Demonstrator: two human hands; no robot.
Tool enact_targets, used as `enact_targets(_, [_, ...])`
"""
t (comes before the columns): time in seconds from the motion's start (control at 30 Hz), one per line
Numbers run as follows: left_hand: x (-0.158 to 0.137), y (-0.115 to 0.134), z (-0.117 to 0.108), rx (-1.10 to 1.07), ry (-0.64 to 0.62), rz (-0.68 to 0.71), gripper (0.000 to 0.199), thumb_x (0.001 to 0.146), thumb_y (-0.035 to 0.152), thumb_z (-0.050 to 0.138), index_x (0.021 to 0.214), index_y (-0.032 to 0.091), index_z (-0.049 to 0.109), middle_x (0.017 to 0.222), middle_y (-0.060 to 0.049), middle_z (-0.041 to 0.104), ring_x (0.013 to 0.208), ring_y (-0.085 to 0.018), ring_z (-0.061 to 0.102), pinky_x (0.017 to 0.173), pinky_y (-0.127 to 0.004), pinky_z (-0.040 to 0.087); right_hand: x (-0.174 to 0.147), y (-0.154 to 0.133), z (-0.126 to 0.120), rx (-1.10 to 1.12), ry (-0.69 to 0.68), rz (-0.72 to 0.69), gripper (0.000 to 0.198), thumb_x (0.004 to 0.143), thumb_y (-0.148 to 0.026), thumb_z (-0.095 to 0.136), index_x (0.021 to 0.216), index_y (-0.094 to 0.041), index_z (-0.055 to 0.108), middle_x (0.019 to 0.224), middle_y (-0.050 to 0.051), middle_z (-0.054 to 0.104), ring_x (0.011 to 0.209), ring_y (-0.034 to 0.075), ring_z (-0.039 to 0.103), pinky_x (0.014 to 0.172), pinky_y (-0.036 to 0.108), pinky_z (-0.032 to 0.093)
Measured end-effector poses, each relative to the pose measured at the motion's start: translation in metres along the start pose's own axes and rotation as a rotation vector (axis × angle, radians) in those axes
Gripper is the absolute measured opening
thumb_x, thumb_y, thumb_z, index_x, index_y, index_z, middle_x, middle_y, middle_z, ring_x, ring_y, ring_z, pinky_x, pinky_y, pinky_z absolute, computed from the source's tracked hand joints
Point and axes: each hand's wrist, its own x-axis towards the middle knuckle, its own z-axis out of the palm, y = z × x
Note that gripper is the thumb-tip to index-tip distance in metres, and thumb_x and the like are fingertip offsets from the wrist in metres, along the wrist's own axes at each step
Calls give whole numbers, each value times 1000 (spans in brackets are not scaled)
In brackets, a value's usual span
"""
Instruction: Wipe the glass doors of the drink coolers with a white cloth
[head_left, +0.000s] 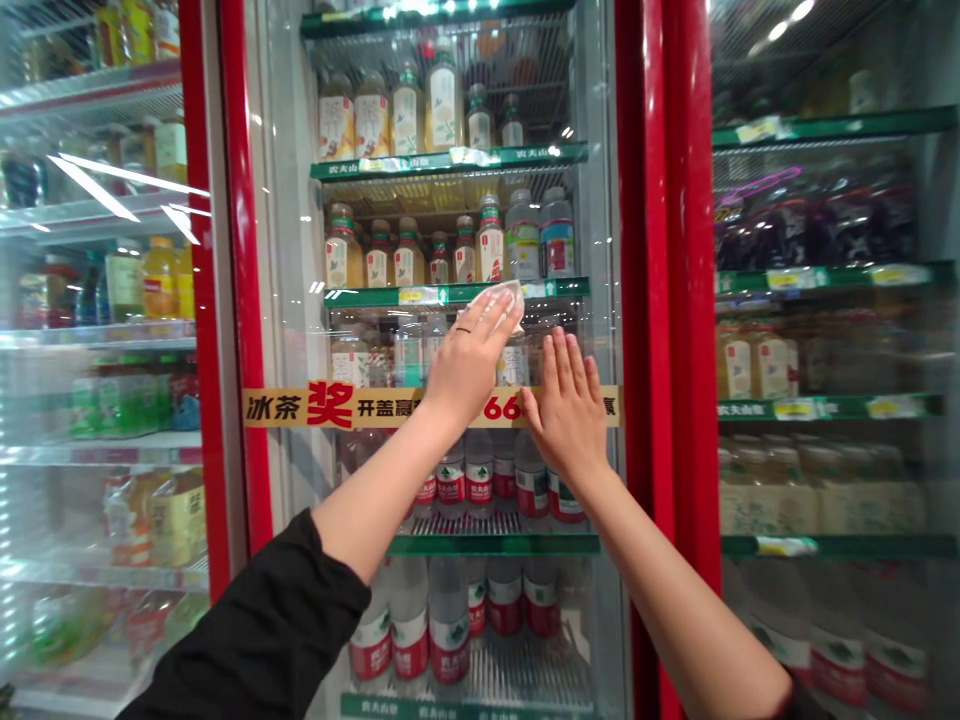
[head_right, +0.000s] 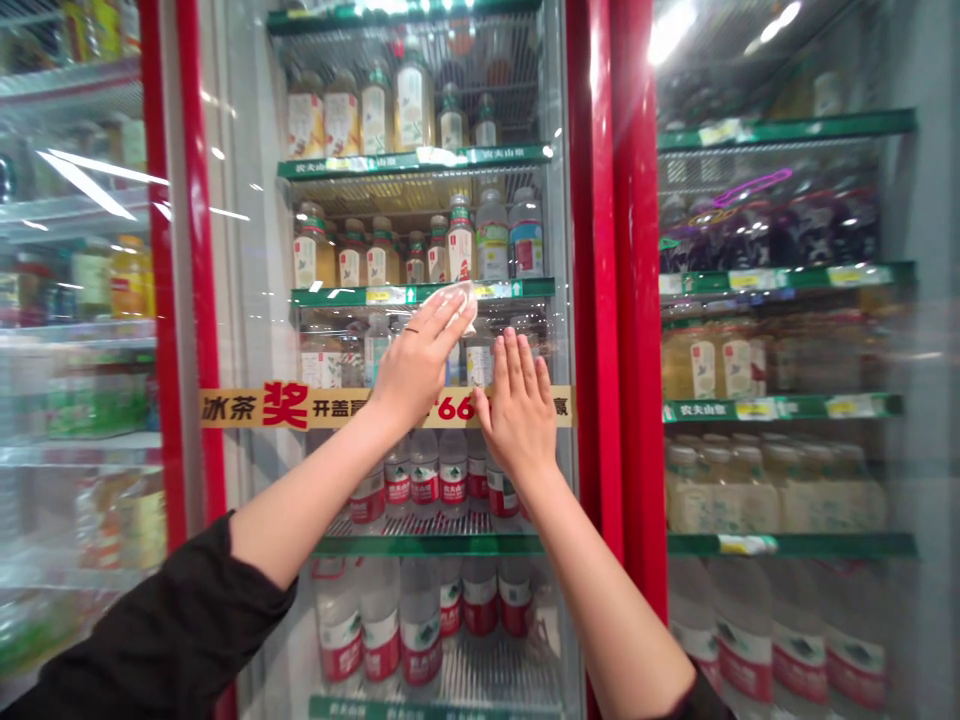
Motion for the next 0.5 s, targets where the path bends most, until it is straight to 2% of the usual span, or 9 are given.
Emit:
enact_targets(0.07, [5, -10, -7, 11, 25, -50, 78, 100, -4, 39, 170, 29, 48, 178, -3, 48, 171, -23, 34, 140, -49, 38, -2, 1, 0, -5, 7, 17, 83, 118, -44, 34, 175, -22, -21, 187, 11, 18, 171, 31, 31, 141, 58, 29])
enact_targets(0.17, [-12, -13, -12, 31, 57, -121, 78, 100, -5, 38, 171, 27, 47, 179, -4, 47, 171, -24, 33, 141, -49, 36, -3, 2, -1, -15, -9, 2, 83, 118, -43, 34, 175, -22, -23, 186, 11, 22, 171, 30, 33, 139, 57, 33])
enact_targets(0.27, [-35, 5, -3, 24, 35, -85, 85, 96, -7, 40, 174, 26, 40, 180, -6, 44, 172, -24, 31, 140, -50, 37, -2, 2, -3, -17, -37, 2, 83, 117, -42, 35, 176, -20, -20, 186, 12, 23, 171, 30, 31, 139, 56, 33])
enact_targets(0.33, [-40, 22, 5, 9, -7, -20, 84, 96, -4, 44, 175, 24, 38, 180, -6, 44, 171, -25, 33, 139, -50, 39, -2, 3, -3, -13, -60, 8, 82, 117, -41, 36, 177, -18, -15, 187, 12, 22, 172, 30, 29, 140, 54, 31])
enact_targets(0.43, [-25, 35, 13, -1, -49, 50, 79, 99, 0, 48, 174, 24, 40, 179, -6, 45, 170, -25, 36, 139, -49, 39, -3, 3, -3, -7, -64, 11, 81, 117, -42, 36, 178, -18, -12, 187, 11, 22, 172, 30, 29, 141, 52, 30])
enact_targets(0.5, [-9, 29, 10, -1, -47, 57, 79, 99, -2, 46, 173, 25, 42, 179, -5, 46, 170, -24, 36, 139, -48, 39, -3, 3, -2, -1, -42, 10, 81, 117, -43, 35, 178, -20, -14, 186, 11, 23, 172, 30, 31, 140, 54, 31])
